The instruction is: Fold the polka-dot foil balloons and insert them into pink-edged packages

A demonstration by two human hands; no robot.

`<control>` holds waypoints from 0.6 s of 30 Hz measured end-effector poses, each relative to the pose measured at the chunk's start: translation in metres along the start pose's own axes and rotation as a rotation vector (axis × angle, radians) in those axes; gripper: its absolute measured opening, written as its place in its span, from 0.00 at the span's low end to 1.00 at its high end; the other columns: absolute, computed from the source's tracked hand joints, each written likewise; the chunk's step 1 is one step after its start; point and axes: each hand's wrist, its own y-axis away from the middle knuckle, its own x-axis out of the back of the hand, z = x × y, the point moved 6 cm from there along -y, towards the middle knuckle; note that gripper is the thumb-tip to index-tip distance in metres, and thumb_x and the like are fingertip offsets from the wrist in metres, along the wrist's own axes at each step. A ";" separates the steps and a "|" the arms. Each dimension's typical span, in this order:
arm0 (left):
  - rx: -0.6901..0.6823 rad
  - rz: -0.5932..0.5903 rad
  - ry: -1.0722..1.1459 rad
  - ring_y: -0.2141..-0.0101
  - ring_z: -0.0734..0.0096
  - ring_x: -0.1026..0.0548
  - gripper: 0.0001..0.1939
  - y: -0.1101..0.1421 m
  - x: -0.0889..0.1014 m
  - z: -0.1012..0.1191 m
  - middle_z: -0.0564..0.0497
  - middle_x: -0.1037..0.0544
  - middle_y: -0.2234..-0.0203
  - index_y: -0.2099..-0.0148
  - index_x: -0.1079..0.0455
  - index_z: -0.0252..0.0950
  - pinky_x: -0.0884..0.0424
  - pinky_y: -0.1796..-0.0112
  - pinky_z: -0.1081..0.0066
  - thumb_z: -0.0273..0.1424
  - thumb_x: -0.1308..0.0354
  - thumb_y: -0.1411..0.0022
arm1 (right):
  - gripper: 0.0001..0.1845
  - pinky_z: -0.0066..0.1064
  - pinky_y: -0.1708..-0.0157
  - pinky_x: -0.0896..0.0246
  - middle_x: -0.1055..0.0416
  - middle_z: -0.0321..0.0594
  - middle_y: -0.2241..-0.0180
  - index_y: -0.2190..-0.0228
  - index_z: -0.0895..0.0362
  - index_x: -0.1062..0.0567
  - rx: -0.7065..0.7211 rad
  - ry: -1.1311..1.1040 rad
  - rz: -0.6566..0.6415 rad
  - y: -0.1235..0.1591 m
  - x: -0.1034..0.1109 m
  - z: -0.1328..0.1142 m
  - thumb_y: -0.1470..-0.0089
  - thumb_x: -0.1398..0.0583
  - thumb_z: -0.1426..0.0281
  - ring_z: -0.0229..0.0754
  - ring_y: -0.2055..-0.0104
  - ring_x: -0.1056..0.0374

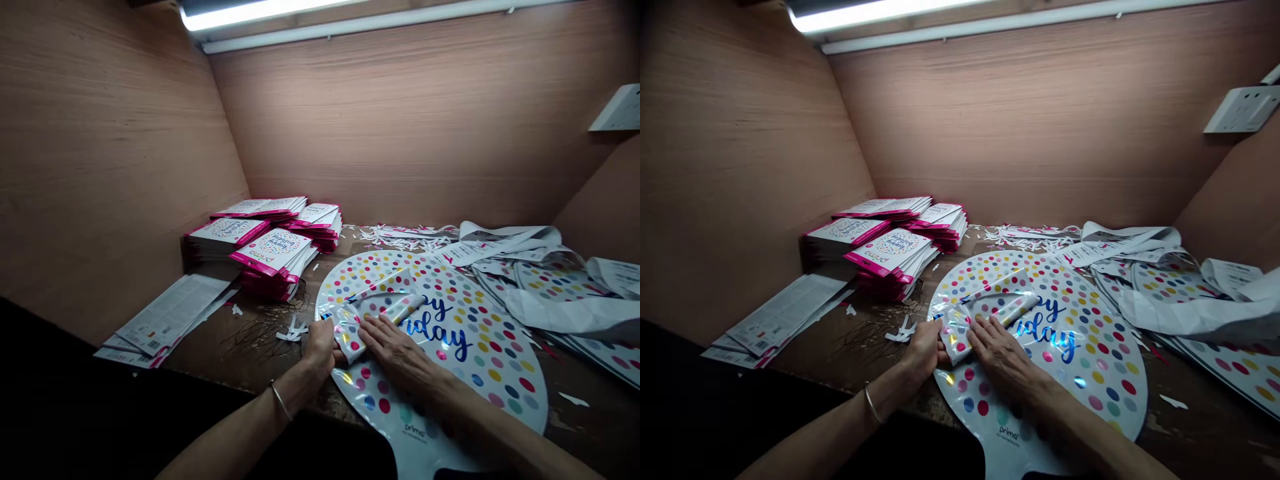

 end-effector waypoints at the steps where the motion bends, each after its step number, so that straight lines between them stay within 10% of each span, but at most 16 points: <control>1: -0.019 0.009 -0.014 0.81 0.68 0.28 0.08 0.004 0.004 0.004 0.50 0.29 0.81 0.63 0.35 0.32 0.31 0.79 0.70 0.28 0.54 0.38 | 0.21 0.51 0.44 0.47 0.37 0.53 0.46 0.49 0.63 0.33 -0.022 -0.030 -0.035 -0.004 -0.007 0.002 0.44 0.51 0.77 0.52 0.43 0.42; 4: -0.348 0.041 -0.119 0.64 0.64 0.25 0.10 0.022 0.018 0.042 0.46 0.25 0.65 0.57 0.34 0.34 0.28 0.68 0.70 0.32 0.47 0.41 | 0.21 0.50 0.42 0.53 0.36 0.50 0.46 0.50 0.61 0.33 -0.029 -0.172 -0.077 -0.008 -0.011 0.006 0.43 0.53 0.78 0.48 0.42 0.43; 7: -0.815 -0.298 -0.391 0.55 0.63 0.29 0.15 0.044 -0.002 0.085 0.46 0.26 0.59 0.59 0.29 0.35 0.33 0.57 0.70 0.40 0.46 0.41 | 0.21 0.48 0.40 0.57 0.37 0.48 0.45 0.49 0.58 0.34 0.007 -0.377 -0.060 0.001 -0.001 0.002 0.42 0.54 0.77 0.46 0.41 0.45; 11: -0.515 -0.870 -0.546 0.63 0.64 0.28 0.25 0.018 -0.036 0.072 0.47 0.23 0.69 0.67 0.27 0.31 0.34 0.58 0.69 0.51 0.45 0.46 | 0.16 0.43 0.46 0.44 0.28 0.40 0.54 0.57 0.52 0.26 -0.163 -0.907 -0.048 0.014 0.008 0.007 0.45 0.47 0.72 0.48 0.48 0.36; 15: -0.346 -0.851 -0.508 0.73 0.71 0.30 0.32 -0.038 -0.041 0.059 0.47 0.26 0.75 0.65 0.28 0.29 0.33 0.69 0.72 0.57 0.52 0.45 | 0.09 0.39 0.58 0.33 0.25 0.40 0.70 0.66 0.58 0.25 -0.893 -1.606 0.183 0.025 -0.011 0.050 0.49 0.41 0.68 0.46 0.64 0.28; 18: -0.341 -0.775 -0.528 0.77 0.76 0.33 0.27 -0.065 -0.047 0.054 0.51 0.29 0.77 0.64 0.30 0.30 0.35 0.72 0.75 0.52 0.44 0.47 | 0.08 0.38 0.59 0.31 0.26 0.42 0.72 0.64 0.61 0.28 -1.166 -1.709 0.317 0.024 -0.022 0.073 0.48 0.43 0.72 0.43 0.67 0.27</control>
